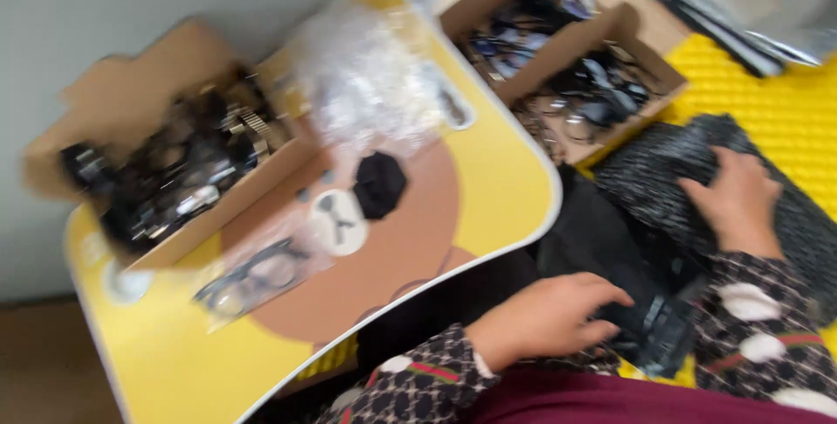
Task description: The person cleans a pair of glasses with a cloth, places them into a clear plastic bag, and then wraps the bagged glasses in bubble wrap while sitting on a mat on the floor.
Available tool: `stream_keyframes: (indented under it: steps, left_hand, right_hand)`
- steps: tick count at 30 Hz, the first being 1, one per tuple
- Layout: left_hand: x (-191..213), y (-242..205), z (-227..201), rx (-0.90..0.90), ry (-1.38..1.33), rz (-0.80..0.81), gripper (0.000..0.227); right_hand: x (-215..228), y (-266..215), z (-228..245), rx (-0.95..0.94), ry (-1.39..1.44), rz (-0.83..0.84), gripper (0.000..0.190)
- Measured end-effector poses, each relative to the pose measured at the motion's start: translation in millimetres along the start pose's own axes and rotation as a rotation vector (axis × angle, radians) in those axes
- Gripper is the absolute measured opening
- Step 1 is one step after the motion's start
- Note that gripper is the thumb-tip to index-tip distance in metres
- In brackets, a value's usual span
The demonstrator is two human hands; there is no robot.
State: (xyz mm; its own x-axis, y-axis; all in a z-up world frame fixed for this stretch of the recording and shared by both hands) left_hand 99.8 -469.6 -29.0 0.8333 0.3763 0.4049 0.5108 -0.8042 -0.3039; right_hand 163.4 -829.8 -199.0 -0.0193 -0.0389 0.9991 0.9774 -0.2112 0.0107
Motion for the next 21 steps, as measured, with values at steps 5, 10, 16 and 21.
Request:
stream_keyframes:
  steps: [5,10,16,21]
  left_hand:
    - [-10.0,-17.6,19.1,0.005,0.020,-0.037,0.043]
    - [-12.8,-31.6,31.6,-0.023,-0.016,-0.091,0.045]
    - [-3.0,-65.2,33.2,-0.029,-0.017,-0.100,0.045]
    - [10.6,-93.9,37.8,-0.059,-0.075,-0.187,0.041]
  right_hand:
    - [-117.4,-12.6,-92.0,0.271,0.328,-0.220,0.056]
    - [-128.7,36.0,-56.0,0.340,0.559,-0.219,0.047]
    - [-99.1,42.6,-21.8,0.370,0.529,-0.167,0.039]
    - [-75.3,9.1,-36.0,0.303,0.491,-0.144,0.034]
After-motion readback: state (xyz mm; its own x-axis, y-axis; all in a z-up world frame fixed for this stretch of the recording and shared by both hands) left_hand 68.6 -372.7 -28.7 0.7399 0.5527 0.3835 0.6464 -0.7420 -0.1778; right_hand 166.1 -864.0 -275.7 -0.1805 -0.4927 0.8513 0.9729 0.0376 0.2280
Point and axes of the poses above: each hand's wrist, its own y-axis towards the middle knuckle, its own x-axis out of the back of the hand, z = x × y, the point moved 4 cm from there along y, towards the middle knuckle, and after that the axes turned 12 degrees about x, right-handed, at the moved point
